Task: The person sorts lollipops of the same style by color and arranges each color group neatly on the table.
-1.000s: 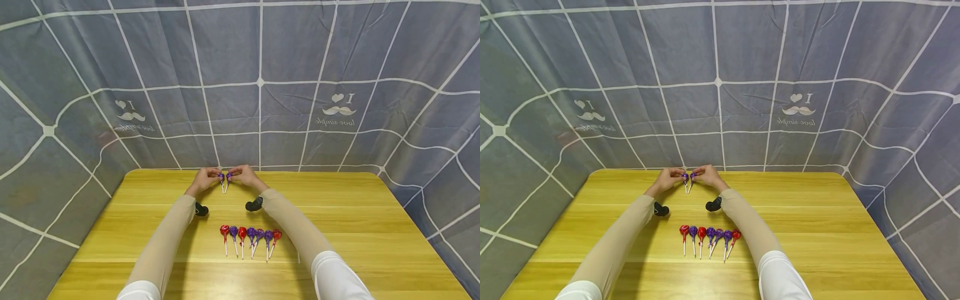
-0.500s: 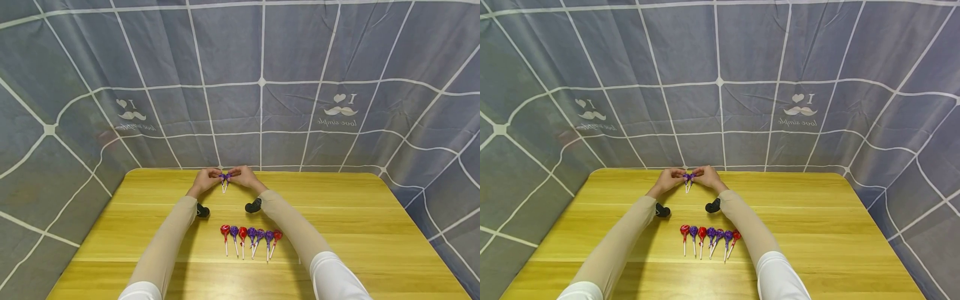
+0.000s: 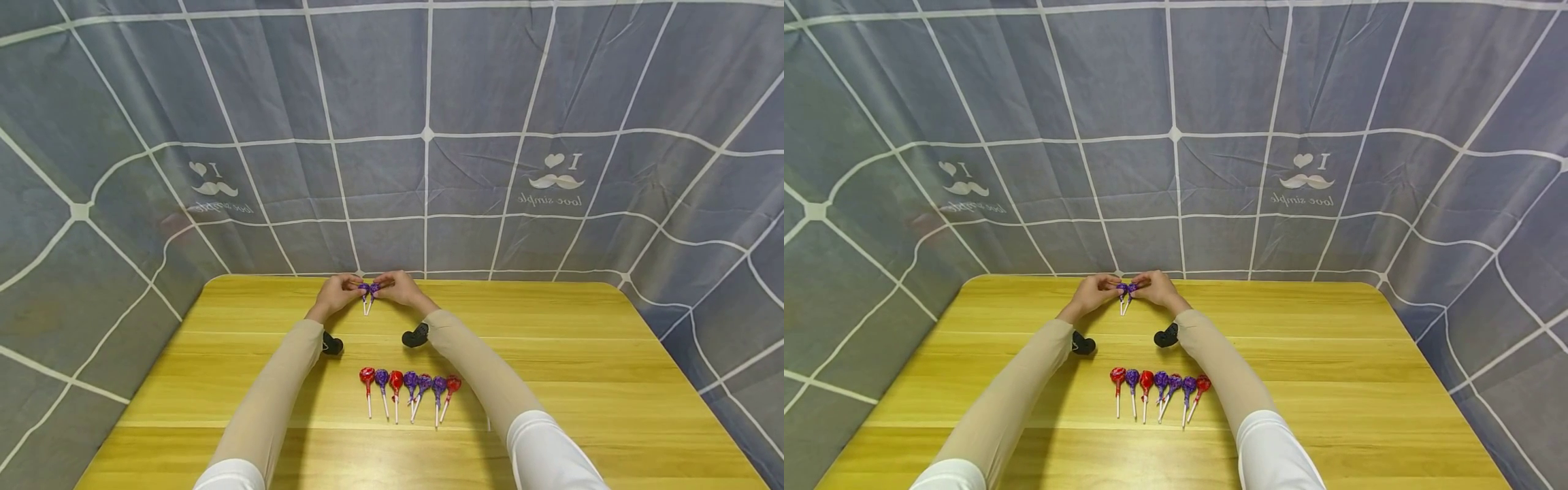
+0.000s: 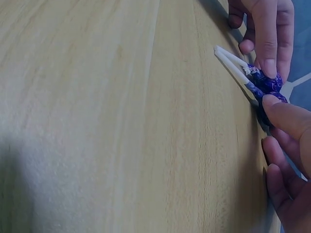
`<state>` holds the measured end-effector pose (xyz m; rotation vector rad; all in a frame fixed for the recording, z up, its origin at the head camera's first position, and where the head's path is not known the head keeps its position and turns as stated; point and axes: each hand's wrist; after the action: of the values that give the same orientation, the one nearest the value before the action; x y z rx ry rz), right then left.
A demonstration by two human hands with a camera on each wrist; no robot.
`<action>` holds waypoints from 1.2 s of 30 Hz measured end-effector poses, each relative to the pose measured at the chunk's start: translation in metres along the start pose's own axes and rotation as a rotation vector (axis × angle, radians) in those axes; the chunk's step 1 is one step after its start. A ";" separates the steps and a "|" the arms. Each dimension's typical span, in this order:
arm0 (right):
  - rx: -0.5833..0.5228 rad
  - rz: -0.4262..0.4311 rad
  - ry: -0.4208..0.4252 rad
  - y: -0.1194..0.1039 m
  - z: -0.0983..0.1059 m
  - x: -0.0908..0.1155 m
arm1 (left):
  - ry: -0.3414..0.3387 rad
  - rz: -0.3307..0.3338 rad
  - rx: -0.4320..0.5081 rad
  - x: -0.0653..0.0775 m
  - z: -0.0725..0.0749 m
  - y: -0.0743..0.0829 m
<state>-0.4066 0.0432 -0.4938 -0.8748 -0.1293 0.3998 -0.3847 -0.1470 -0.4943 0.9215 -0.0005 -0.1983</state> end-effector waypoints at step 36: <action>0.003 0.052 -0.004 0.001 0.002 0.001 | 0.006 0.021 -0.014 0.002 0.000 -0.001</action>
<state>-0.4062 0.0453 -0.4932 -0.8755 -0.1097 0.4506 -0.3825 -0.1481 -0.4946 0.9076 -0.0029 -0.1756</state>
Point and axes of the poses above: each hand's wrist, its own x-axis away from the middle knuckle, its own z-axis out of the back of the hand, y = z × x, and after that the axes turned 2 degrees about x, right-handed
